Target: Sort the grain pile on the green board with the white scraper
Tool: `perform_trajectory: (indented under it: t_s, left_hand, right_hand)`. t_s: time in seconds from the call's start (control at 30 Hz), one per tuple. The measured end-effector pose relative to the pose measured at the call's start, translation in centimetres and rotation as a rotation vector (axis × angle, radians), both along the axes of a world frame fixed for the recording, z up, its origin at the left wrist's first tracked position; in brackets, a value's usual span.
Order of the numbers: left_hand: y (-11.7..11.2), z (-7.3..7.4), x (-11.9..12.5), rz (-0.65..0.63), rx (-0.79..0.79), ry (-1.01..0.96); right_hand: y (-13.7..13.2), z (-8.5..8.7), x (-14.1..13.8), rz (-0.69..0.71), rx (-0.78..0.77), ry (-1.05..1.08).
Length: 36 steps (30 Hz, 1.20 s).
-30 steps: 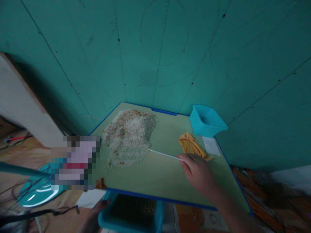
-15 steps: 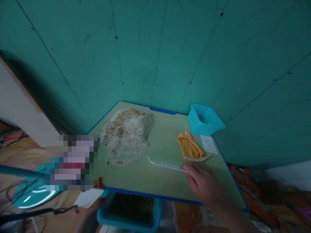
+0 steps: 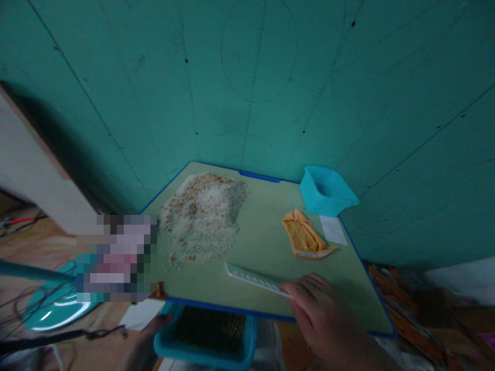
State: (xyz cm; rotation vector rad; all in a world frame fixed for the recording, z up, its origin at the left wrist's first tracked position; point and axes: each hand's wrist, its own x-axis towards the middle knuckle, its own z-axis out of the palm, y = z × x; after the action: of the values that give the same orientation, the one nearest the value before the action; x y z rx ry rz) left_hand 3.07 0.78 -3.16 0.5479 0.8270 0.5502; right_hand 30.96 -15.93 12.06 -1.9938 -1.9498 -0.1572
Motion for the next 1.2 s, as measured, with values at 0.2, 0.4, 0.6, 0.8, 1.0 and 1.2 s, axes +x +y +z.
perform_trajectory:
  t_s: [0.2,0.4,0.6,0.8,1.0,1.2]
  left_hand:
    - [-0.6,1.4,1.3,-0.037,-0.038,-0.049]
    - [-1.5,1.2,2.4,-0.129,-0.115,-0.081]
    - [-1.4,-0.5,1.6,-0.201,-0.061,-0.096]
    - [-1.0,0.0,1.4,-0.165,-0.020,-0.107]
    - [-1.0,1.3,2.3,-0.154,-0.017,-0.106]
    - [-0.9,0.9,1.8,-0.072,-0.030,-0.044]
  right_hand:
    - [-0.5,0.7,-1.8,0.094,-0.085,0.090]
    - [0.3,1.9,-2.9,0.169,-0.055,0.118]
    - [0.4,1.9,-3.6,0.201,0.006,0.141]
    - [0.9,1.8,-3.9,0.218,0.011,0.173]
    - [1.2,1.8,-4.2,0.260,-0.006,0.176]
    - [1.3,1.4,-3.9,0.197,0.001,0.178]
